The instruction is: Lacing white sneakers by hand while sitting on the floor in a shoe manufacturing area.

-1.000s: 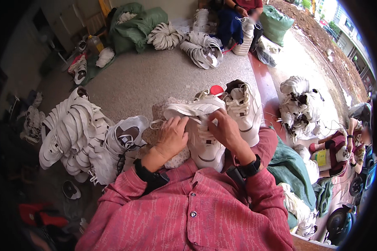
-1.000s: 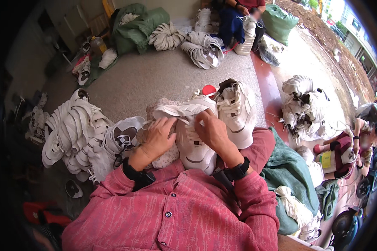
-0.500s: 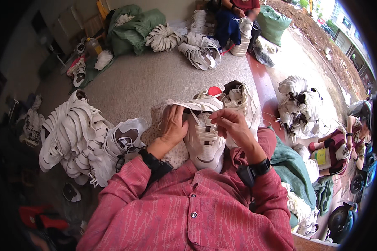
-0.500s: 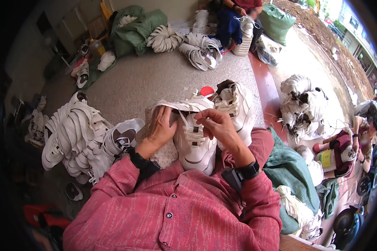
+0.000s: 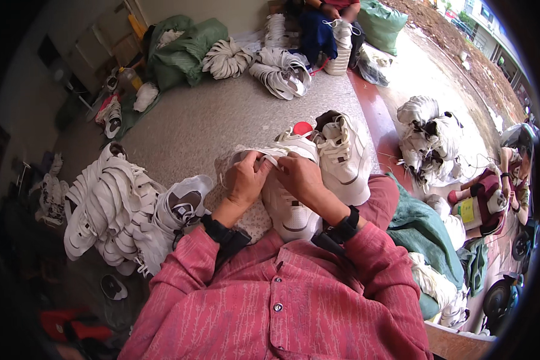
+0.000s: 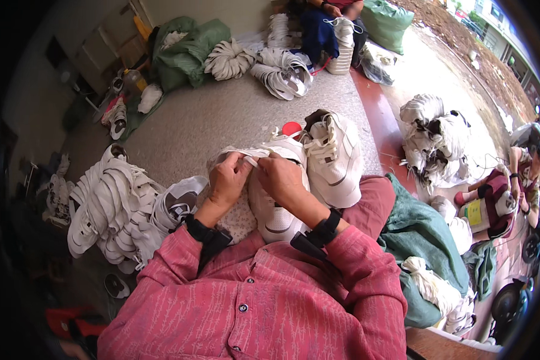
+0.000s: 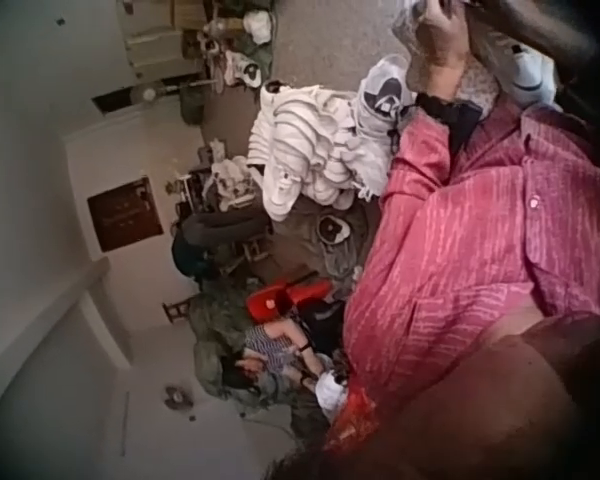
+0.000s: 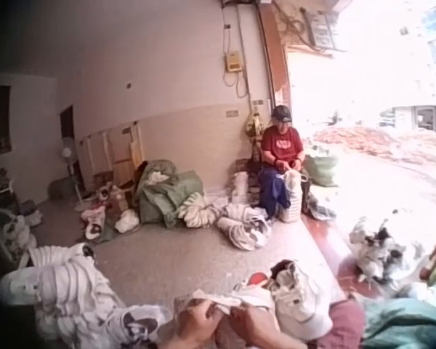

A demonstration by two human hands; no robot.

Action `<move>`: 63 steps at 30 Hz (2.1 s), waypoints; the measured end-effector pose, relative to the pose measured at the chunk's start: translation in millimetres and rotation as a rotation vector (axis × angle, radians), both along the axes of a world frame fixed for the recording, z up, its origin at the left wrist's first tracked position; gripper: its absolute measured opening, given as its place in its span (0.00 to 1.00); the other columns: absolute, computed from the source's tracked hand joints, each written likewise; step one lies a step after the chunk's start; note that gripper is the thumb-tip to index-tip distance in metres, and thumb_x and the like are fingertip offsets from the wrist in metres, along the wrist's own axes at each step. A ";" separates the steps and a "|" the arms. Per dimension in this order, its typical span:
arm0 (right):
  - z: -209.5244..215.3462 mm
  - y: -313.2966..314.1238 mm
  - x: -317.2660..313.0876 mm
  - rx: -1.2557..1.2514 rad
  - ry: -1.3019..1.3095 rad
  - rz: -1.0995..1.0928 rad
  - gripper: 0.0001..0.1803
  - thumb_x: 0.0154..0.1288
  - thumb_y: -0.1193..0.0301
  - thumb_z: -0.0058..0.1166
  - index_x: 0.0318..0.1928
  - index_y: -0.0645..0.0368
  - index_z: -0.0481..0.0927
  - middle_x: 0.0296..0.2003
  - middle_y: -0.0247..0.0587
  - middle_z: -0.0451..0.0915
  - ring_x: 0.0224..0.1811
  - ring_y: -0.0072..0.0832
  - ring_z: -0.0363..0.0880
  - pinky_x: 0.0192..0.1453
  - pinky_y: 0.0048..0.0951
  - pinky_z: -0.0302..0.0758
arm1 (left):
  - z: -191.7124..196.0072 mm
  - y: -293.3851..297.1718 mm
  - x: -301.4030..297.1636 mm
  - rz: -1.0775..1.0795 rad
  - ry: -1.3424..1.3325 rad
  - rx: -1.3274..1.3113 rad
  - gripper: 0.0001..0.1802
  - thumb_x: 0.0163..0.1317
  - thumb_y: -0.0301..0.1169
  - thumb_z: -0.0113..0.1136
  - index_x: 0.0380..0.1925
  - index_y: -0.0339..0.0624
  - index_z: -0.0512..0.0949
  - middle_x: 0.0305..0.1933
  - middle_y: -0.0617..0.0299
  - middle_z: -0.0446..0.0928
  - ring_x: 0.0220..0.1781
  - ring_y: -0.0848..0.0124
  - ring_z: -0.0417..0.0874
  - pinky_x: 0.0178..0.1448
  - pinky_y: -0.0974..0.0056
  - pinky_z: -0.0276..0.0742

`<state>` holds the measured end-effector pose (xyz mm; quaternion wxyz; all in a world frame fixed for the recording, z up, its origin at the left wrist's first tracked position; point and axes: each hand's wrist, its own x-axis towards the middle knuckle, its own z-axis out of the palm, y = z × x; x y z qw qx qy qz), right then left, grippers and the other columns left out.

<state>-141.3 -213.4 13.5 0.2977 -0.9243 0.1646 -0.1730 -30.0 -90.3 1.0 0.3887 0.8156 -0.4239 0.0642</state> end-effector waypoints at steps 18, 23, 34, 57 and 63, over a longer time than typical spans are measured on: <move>126.1 -23.4 -70.3 0.726 -0.169 0.401 0.18 0.78 0.60 0.42 0.47 0.62 0.79 0.26 0.27 0.74 0.26 0.13 0.71 0.28 0.18 0.68 | 29.2 -13.7 -7.8 -0.501 0.785 -0.177 0.11 0.68 0.32 0.60 0.42 0.35 0.80 0.37 0.66 0.80 0.39 0.80 0.80 0.40 0.73 0.77; 109.5 -45.5 -70.5 0.664 -0.221 0.445 0.18 0.78 0.64 0.41 0.54 0.66 0.77 0.39 0.34 0.80 0.32 0.18 0.77 0.37 0.19 0.75 | 26.2 -29.1 -5.9 -0.884 0.820 0.102 0.08 0.62 0.31 0.64 0.36 0.40 0.78 0.37 0.67 0.77 0.37 0.80 0.77 0.42 0.72 0.75; -9.7 -156.9 -105.6 1.253 -0.365 -0.182 0.16 0.75 0.65 0.48 0.49 0.67 0.78 0.21 0.28 0.69 0.14 0.15 0.62 0.18 0.21 0.64 | 8.1 62.1 42.8 -0.054 0.872 -0.650 0.11 0.60 0.22 0.64 0.28 0.46 0.70 0.32 0.63 0.76 0.30 0.76 0.80 0.31 0.71 0.80; -48.5 -167.8 -131.2 1.463 -0.906 -0.695 0.07 0.70 0.68 0.57 0.44 0.57 0.80 0.36 0.33 0.85 0.34 0.20 0.81 0.39 0.21 0.79 | 10.2 72.6 62.8 0.099 0.821 -0.535 0.15 0.71 0.32 0.55 0.53 0.35 0.75 0.40 0.53 0.84 0.37 0.72 0.86 0.38 0.71 0.80; -2.8 -105.3 -100.1 1.146 -0.707 -0.426 0.12 0.71 0.69 0.53 0.49 0.64 0.79 0.20 0.27 0.69 0.14 0.12 0.58 0.16 0.17 0.54 | 3.0 65.5 67.1 0.107 0.526 -0.373 0.15 0.72 0.29 0.49 0.56 0.35 0.73 0.42 0.55 0.84 0.43 0.74 0.84 0.46 0.71 0.78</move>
